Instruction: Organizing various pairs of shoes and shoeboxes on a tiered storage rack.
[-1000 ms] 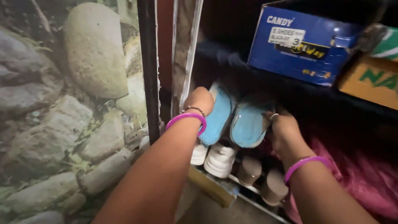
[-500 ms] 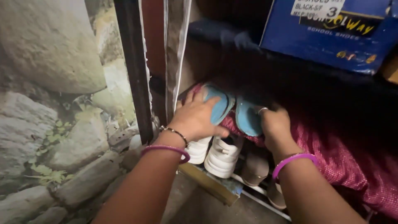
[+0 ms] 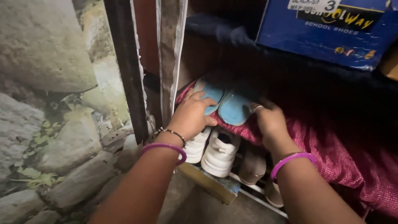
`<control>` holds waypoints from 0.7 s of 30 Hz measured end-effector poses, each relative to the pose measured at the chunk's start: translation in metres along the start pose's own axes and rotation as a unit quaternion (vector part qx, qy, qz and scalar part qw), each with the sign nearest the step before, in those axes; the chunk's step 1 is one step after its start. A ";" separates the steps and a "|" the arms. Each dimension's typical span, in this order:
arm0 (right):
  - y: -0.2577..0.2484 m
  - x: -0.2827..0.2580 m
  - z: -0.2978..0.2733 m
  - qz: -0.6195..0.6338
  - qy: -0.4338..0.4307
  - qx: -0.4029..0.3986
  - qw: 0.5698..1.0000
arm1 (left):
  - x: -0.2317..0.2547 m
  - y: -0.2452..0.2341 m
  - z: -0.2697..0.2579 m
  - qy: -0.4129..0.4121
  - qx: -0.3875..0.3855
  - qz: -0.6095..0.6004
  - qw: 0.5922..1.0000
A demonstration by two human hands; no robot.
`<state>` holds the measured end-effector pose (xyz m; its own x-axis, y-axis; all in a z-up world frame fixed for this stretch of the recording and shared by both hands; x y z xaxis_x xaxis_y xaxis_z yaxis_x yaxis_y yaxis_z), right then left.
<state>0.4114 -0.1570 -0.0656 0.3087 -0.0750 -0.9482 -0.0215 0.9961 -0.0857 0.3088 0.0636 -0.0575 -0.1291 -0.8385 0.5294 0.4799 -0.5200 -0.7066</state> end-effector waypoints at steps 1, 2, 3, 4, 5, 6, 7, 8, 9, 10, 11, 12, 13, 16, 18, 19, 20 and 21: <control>0.000 0.001 0.002 -0.001 -0.018 -0.016 1.000 | 0.000 0.000 0.001 0.004 0.011 0.000 1.000; 0.001 0.003 0.002 -0.002 -0.035 -0.032 0.999 | 0.000 0.001 0.000 0.006 0.021 0.001 1.000; 0.001 0.002 0.001 -0.002 -0.034 -0.031 0.999 | -0.003 0.001 0.002 0.007 0.020 0.000 1.000; 0.001 0.002 0.001 -0.015 -0.018 -0.032 0.999 | -0.006 0.000 0.004 0.009 0.015 -0.008 1.000; 0.001 0.001 0.000 -0.027 -0.001 -0.033 0.999 | -0.009 0.000 0.006 0.011 0.010 -0.017 1.000; 0.001 0.001 0.000 -0.027 0.000 -0.032 0.999 | -0.010 -0.001 0.006 0.011 0.009 -0.017 1.000; 0.001 0.001 -0.001 -0.038 -0.006 -0.032 0.999 | -0.010 -0.001 0.006 0.020 0.000 -0.007 1.000; 0.002 0.000 -0.001 -0.049 -0.012 -0.032 0.998 | -0.010 -0.002 0.006 0.030 -0.009 0.003 1.000; 0.003 0.000 -0.001 -0.049 -0.012 -0.031 0.998 | -0.011 -0.001 0.007 0.031 -0.010 0.004 0.999; 0.003 0.000 -0.001 -0.029 -0.006 -0.033 0.999 | -0.010 0.000 0.008 0.044 -0.015 0.033 0.998; 0.004 0.000 -0.002 -0.010 0.000 -0.035 0.999 | -0.010 0.002 0.008 0.056 -0.021 0.062 0.996; 0.003 -0.002 -0.002 -0.011 0.000 -0.034 0.999 | -0.005 0.000 0.008 0.058 -0.022 0.061 0.996; 0.003 -0.003 -0.003 -0.022 -0.003 -0.036 0.999 | 0.000 -0.002 0.008 0.053 -0.031 0.086 0.994; 0.002 0.001 -0.001 -0.024 -0.011 -0.039 0.999 | 0.005 -0.003 0.010 0.038 -0.052 0.114 0.991; 0.002 0.003 0.001 -0.012 -0.016 -0.041 0.999 | 0.005 -0.002 0.012 0.026 -0.064 0.119 0.990; 0.002 0.002 0.000 -0.016 -0.023 -0.049 0.998 | 0.004 -0.001 0.012 0.024 -0.065 0.113 0.991; 0.002 0.002 -0.001 -0.021 -0.029 -0.058 0.998 | 0.003 0.000 0.012 0.021 -0.066 0.107 0.992; 0.003 -0.002 -0.004 -0.020 -0.027 -0.059 0.998 | 0.006 -0.001 0.013 0.020 -0.068 0.107 0.992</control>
<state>0.4073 -0.1545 -0.0654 0.3628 -0.1092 -0.9254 -0.1179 0.9798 -0.1618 0.3186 0.0611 -0.0480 -0.0729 -0.9367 0.3424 0.3795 -0.3436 -0.8590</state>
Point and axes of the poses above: each hand's wrist, its own z-axis towards the middle knuckle, its own y-axis out of the palm, x = y × z, the point moved 2 cm from there along z, towards the middle knuckle, and after that the axes turned 10 degrees about -y, right-handed, at the moved point
